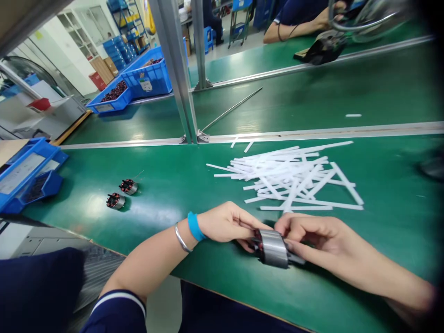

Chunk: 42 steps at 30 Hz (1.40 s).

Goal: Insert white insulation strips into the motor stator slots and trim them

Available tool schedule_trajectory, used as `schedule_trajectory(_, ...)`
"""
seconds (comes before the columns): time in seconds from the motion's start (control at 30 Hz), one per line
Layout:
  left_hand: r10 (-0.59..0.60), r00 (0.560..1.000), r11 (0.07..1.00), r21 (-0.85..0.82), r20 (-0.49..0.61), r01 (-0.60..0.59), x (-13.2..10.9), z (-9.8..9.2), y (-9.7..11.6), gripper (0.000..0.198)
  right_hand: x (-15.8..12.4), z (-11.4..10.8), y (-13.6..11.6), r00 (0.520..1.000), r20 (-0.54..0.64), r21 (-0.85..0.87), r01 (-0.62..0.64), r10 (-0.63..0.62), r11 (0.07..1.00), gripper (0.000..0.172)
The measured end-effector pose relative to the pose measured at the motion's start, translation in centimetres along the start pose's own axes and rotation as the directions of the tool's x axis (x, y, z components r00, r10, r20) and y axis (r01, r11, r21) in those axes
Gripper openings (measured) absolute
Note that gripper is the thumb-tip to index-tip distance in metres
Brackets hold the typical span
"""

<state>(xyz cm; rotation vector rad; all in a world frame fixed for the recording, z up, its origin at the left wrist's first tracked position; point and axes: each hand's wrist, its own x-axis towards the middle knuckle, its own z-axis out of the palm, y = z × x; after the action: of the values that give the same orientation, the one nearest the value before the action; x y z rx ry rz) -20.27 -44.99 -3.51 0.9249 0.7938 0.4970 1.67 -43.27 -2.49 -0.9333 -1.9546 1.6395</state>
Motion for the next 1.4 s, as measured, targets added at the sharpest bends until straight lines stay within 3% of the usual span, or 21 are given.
schedule_trajectory(0.13, 0.044, 0.999, 0.998, -0.039, 0.016, -0.043, 0.2, 0.2, -0.1, 0.037, -0.4, -1.2, -0.4, 0.997, 0.055, 0.019, 0.050, -0.051, 0.999, 0.041)
schedule_trajectory(0.2, 0.086, 0.996, 0.994, -0.061, -0.001, -0.086, 0.3, 0.2, -0.1, 0.044, -0.3, -2.5, 0.1, 0.990, -0.021, -0.099, 0.140, -0.143, 0.985, 0.029)
schedule_trajectory(0.23, 0.099, 0.995, 0.992, -0.080, -0.016, -0.100, 0.4, 0.2, -0.1, 0.046, -0.2, -3.2, 0.7, 0.969, -0.097, -0.237, 0.198, -0.226, 0.951, 0.022)
schedule_trajectory(0.3, 0.101, 0.994, 0.987, -0.122, -0.034, -0.104, 0.5, 0.1, -0.2, 0.046, 0.4, -4.2, 2.0, 0.882, -0.180, -0.608, 0.248, -0.435, 0.754, 0.020)
schedule_trajectory(0.37, 0.094, 0.994, 0.983, -0.154, -0.049, -0.101, 0.6, 0.0, -0.1, 0.047, 1.1, -4.8, 3.3, 0.825, -0.119, -0.832, 0.220, -0.552, 0.509, 0.024)
schedule_trajectory(0.4, 0.093, 0.994, 0.982, -0.157, -0.063, -0.102, 0.7, 0.0, -0.1, 0.048, 1.5, -4.8, 3.8, 0.827, -0.082, -0.873, 0.210, -0.557, 0.440, 0.025)
schedule_trajectory(0.47, 0.074, 0.992, 0.986, -0.145, -0.100, -0.088, 0.8, 0.2, 0.0, 0.048, 1.9, -4.8, 4.0, 0.829, -0.056, -0.890, 0.212, -0.556, 0.405, 0.025)
schedule_trajectory(0.6, 0.060, 0.985, 0.985, -0.152, -0.162, -0.084, 0.9, 0.8, 0.1, 0.046, 1.1, -4.4, 2.1, 0.754, -0.135, -0.821, 0.278, -0.643, 0.499, 0.015)
schedule_trajectory(0.67, 0.080, 0.980, 0.983, -0.147, -0.180, -0.107, 1.0, 0.9, 0.1, 0.044, 0.1, -4.1, 0.8, 0.781, -0.148, -0.684, 0.362, -0.607, 0.634, 0.014)
schedule_trajectory(0.77, 0.099, 0.971, 0.985, -0.115, -0.216, -0.126, 1.2, 1.0, -0.1, 0.039, -0.8, -3.1, -0.3, 0.867, -0.057, -0.479, 0.411, -0.495, 0.776, 0.021)
schedule_trajectory(0.83, 0.092, 0.971, 0.986, -0.114, -0.219, -0.119, 1.3, 1.0, -0.1, 0.039, -0.9, -2.2, -0.3, 0.887, -0.051, -0.444, 0.391, -0.458, 0.806, 0.020)
schedule_trajectory(1.03, 0.074, 0.981, 0.972, -0.207, -0.180, -0.111, 0.9, 1.4, 0.0, 0.053, -0.2, -0.5, 0.7, 0.906, -0.230, -0.317, 0.274, -0.354, 0.908, 0.020)
schedule_trajectory(1.27, 0.185, 0.915, 0.982, 0.025, -0.358, -0.188, 0.7, 2.5, -0.5, 0.055, 0.0, 0.0, 1.3, 0.922, -0.372, -0.058, 0.098, -0.112, 0.994, 0.015)
schedule_trajectory(1.4, 0.212, 0.888, 0.977, 0.108, -0.408, -0.184, 0.8, 2.8, -1.2, 0.049, 0.3, 0.5, 1.6, 0.922, -0.359, -0.082, 0.123, -0.145, 0.989, 0.011)
